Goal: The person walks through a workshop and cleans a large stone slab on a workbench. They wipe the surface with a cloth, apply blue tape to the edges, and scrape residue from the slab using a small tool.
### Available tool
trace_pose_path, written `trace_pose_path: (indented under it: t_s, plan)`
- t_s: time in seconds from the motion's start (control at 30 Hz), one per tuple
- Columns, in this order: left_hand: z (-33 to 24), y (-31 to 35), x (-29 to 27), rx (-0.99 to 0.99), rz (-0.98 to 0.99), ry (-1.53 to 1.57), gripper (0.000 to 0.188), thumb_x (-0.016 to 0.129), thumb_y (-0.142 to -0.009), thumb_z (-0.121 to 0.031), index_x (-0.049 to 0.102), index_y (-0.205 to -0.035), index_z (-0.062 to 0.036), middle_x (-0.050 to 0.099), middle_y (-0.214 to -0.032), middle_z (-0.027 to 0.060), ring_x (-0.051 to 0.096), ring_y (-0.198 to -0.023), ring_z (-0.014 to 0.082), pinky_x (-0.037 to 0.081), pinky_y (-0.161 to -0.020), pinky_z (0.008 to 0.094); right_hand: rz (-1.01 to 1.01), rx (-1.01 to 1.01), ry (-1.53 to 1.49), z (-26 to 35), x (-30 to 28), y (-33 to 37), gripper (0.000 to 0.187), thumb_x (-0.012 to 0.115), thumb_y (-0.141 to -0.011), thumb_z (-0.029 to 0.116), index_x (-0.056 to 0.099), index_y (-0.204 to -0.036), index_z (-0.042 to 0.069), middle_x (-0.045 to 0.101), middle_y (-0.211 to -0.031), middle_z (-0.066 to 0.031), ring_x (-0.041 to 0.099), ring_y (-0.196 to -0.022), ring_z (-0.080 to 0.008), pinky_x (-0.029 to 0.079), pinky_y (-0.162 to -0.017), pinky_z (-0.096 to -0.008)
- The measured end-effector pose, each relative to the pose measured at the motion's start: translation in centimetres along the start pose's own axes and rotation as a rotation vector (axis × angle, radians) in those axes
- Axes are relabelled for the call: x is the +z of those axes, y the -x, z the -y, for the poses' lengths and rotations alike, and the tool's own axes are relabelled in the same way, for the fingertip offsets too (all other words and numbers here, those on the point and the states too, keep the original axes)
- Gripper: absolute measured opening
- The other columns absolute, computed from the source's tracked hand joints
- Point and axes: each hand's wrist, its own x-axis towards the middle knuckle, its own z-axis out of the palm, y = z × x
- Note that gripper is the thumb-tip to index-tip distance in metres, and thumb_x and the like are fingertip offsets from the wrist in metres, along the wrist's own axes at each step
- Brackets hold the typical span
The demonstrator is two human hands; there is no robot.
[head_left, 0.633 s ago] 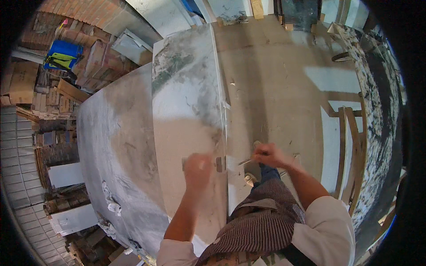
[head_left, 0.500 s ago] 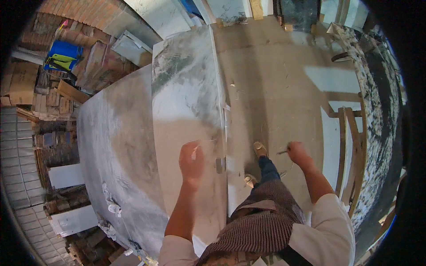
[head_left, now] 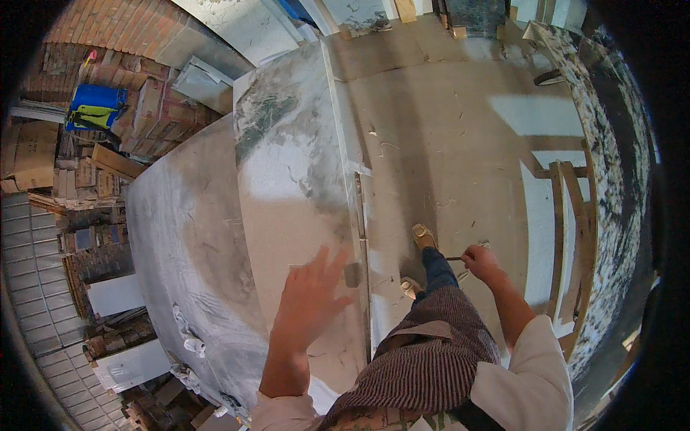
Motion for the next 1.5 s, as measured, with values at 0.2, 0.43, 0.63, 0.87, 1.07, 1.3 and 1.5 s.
trace_pose_path:
  t_s: [0.2, 0.43, 0.63, 0.87, 1.07, 1.3, 1.5]
  plan:
    - [5.4, 4.2, 0.8, -0.252, 0.153, 0.748, 0.016, 0.071, -0.081, -0.018, 0.069, -0.091, -0.0054, 0.067, -0.109, 0.0082, 0.060, -0.103, 0.0313, 0.045, -0.085, 0.0435, -0.053, -0.034, -0.052, -0.9, -0.5, -0.9, 0.017, 0.064, -0.086, 0.018, 0.066, -0.088, 0.002, 0.067, -0.072, -0.0110, 0.066, -0.067, -0.0219, 0.051, -0.064, -0.0357]
    - [9.3, 3.1, 3.1, -0.423, -0.491, 0.052, 0.015, 0.065, -0.082, -0.011, 0.067, -0.097, -0.0069, 0.063, -0.111, 0.0115, 0.055, -0.110, 0.0317, 0.043, -0.092, 0.0431, -0.032, 0.035, -0.004, -0.2, -1.4, -0.8, 0.017, 0.064, -0.086, 0.019, 0.065, -0.089, 0.002, 0.068, -0.074, -0.0110, 0.067, -0.068, -0.0227, 0.051, -0.065, -0.0355]
    - [12.7, -2.0, -0.3, -0.222, -0.607, -0.480, 0.020, 0.060, -0.086, -0.009, 0.065, -0.104, -0.0026, 0.061, -0.120, 0.0133, 0.058, -0.111, 0.0312, 0.045, -0.094, 0.0423, -0.049, -0.009, -0.002, -0.1, -0.4, -1.3, 0.018, 0.064, -0.085, 0.020, 0.066, -0.090, 0.003, 0.068, -0.076, -0.0130, 0.067, -0.072, -0.0276, 0.052, -0.067, -0.0391]
    - [9.4, -4.8, 0.3, -0.257, -0.321, 0.657, 0.029, 0.058, -0.090, -0.019, 0.055, -0.114, -0.0026, 0.056, -0.122, 0.0136, 0.057, -0.101, 0.0228, 0.045, -0.093, 0.0377, -0.073, -0.010, 0.098, -1.3, -0.1, -1.1, 0.019, 0.063, -0.085, 0.021, 0.067, -0.090, 0.003, 0.068, -0.079, -0.0148, 0.067, -0.075, -0.0309, 0.052, -0.069, -0.0416]
    - [1.7, -7.6, 3.4, 0.315, 0.577, 0.692, 0.046, 0.065, -0.090, -0.016, 0.051, -0.133, -0.0039, 0.054, -0.133, 0.0135, 0.053, -0.119, 0.0281, 0.042, -0.100, 0.0359, -0.052, -0.001, -0.051, -0.2, -0.1, -0.4, 0.018, 0.064, -0.084, 0.017, 0.064, -0.087, -0.001, 0.068, -0.077, -0.0159, 0.067, -0.072, -0.0304, 0.052, -0.066, -0.0405]
    - [14.9, -13.2, 7.6, -0.249, -0.360, -0.254, 0.054, 0.048, -0.096, -0.027, 0.039, -0.142, -0.0020, 0.035, -0.148, 0.0212, 0.029, -0.139, 0.0366, 0.020, -0.114, 0.0490, -0.071, 0.022, -0.034, -3.2, 0.4, -1.1, 0.018, 0.064, -0.084, 0.019, 0.063, -0.089, 0.001, 0.066, -0.079, -0.0184, 0.065, -0.078, -0.0356, 0.051, -0.070, -0.0444]
    - [10.8, -11.0, 11.1, -0.271, -0.243, -0.339, 0.072, 0.052, -0.088, -0.028, 0.025, -0.148, 0.0010, 0.024, -0.154, 0.0215, 0.021, -0.142, 0.0398, 0.014, -0.115, 0.0557, 0.002, 0.088, -0.025, -3.2, 0.9, -0.6, 0.019, 0.063, -0.084, 0.020, 0.065, -0.092, 0.003, 0.067, -0.085, -0.0188, 0.065, -0.082, -0.0361, 0.051, -0.073, -0.0440]
